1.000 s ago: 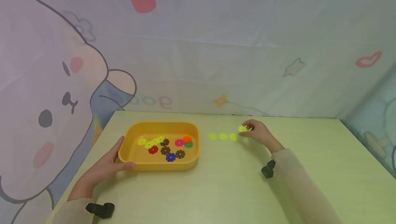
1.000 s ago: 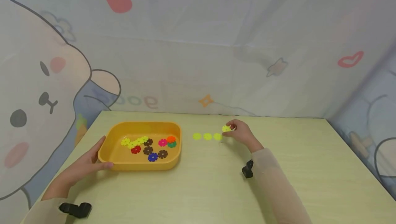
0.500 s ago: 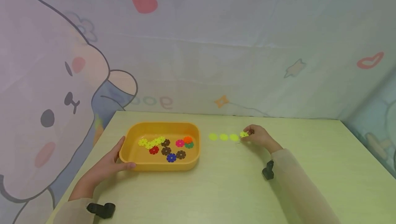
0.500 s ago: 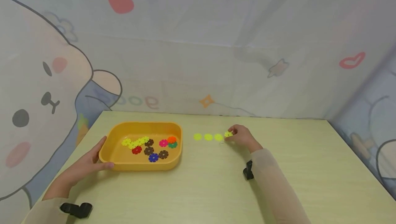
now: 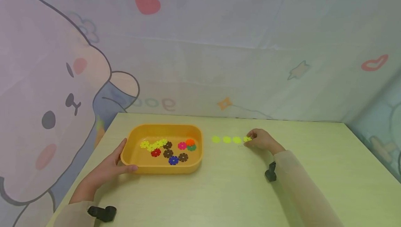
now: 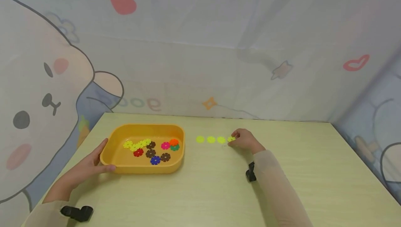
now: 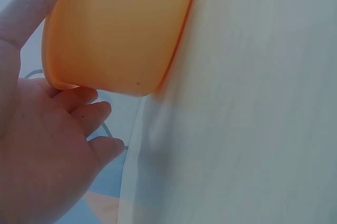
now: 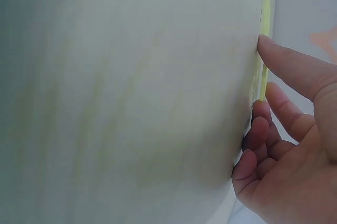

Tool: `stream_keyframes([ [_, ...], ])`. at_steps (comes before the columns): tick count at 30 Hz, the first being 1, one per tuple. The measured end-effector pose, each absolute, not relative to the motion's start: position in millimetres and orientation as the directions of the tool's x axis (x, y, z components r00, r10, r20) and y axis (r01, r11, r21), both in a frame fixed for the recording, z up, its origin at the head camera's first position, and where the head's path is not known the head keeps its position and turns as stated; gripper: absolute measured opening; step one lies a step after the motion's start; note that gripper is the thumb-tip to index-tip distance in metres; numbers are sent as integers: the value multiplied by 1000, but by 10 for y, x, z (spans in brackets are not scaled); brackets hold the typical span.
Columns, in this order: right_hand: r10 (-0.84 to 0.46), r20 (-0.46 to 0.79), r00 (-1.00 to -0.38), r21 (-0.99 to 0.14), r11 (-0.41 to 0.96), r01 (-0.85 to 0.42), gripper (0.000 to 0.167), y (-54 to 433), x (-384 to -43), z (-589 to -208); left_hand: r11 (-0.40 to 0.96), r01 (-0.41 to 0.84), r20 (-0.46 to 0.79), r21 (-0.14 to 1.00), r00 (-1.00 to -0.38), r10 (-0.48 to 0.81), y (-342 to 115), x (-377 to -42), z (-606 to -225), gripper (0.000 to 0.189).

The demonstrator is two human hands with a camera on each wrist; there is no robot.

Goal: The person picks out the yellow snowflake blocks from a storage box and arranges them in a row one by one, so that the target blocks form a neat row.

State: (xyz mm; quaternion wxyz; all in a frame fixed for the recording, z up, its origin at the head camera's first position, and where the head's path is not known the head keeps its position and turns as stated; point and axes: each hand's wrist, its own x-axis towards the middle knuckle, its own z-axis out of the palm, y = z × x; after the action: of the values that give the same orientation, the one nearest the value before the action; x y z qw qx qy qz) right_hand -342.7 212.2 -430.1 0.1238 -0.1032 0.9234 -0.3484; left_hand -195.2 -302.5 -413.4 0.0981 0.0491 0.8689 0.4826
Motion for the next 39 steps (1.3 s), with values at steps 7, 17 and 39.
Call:
stream_keyframes([
  [7, -288, -175, -941, -652, 751, -108, 42, 2112, -3410, -4269, 539, -9, -124, 843, -976, 177, -3020, -1946, -4128, 114],
  [17, -302, -180, -936, -646, 754, -119, 43, 2126, -3415, -4273, 532, -5, -121, 847, -976, 183, -3025, -1950, -4136, 114],
  [39, -355, 40, -934, -727, 631, -270, 49, 1616, -3370, -3582, 545, -18, -133, 839, -976, 173, -3027, -1958, -4146, 114],
])
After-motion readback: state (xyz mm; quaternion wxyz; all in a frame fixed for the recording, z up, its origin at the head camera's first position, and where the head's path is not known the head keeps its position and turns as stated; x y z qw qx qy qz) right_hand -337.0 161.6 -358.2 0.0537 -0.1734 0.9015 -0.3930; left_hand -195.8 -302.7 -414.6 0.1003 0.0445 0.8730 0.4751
